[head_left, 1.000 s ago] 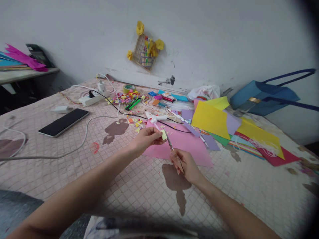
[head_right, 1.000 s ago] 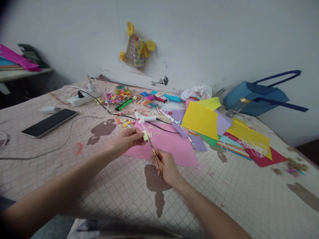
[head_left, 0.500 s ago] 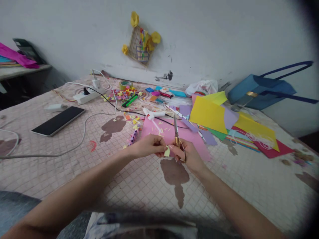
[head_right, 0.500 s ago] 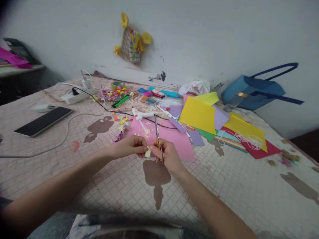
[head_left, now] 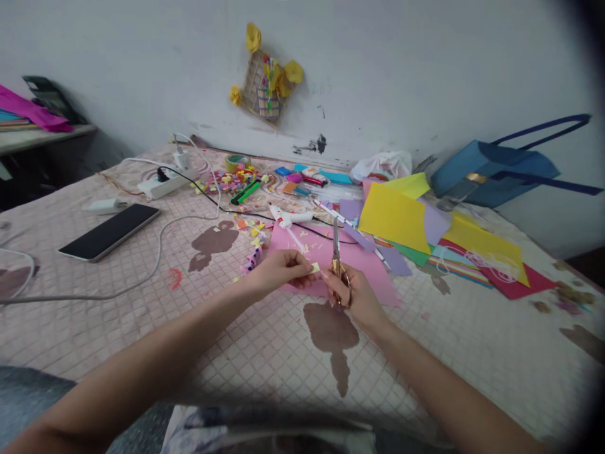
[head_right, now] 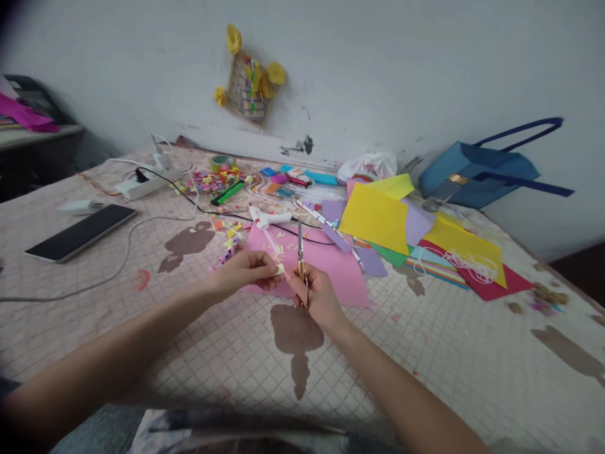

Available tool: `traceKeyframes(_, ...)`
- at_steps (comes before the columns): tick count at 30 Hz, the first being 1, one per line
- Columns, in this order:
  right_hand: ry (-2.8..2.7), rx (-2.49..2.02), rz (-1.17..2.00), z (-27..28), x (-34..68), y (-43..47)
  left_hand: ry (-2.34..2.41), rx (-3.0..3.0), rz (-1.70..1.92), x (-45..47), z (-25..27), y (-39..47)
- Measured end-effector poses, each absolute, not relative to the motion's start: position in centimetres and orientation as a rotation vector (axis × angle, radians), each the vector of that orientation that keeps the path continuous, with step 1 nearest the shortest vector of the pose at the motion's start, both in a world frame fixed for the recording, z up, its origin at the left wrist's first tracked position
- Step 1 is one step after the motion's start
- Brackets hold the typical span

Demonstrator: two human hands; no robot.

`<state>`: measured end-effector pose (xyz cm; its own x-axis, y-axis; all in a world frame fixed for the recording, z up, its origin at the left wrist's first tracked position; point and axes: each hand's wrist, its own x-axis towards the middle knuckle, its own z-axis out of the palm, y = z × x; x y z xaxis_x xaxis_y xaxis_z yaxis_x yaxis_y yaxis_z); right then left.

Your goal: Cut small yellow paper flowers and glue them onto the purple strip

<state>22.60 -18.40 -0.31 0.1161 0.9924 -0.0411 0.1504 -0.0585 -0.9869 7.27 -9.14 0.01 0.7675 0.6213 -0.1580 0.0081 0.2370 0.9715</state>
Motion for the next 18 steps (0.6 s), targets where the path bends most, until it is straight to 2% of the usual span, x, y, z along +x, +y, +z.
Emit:
traceKeyframes(6,-1.284,-1.348,1.220,-0.7,22.7,-18.6,0.555,1.111,0.488,6.7,0.8,-8.3)
traceKeyframes(18,-1.403,-1.440,1.219,-0.6,22.5,-19.1,0.544,1.115,0.563,6.0,0.9,-7.2)
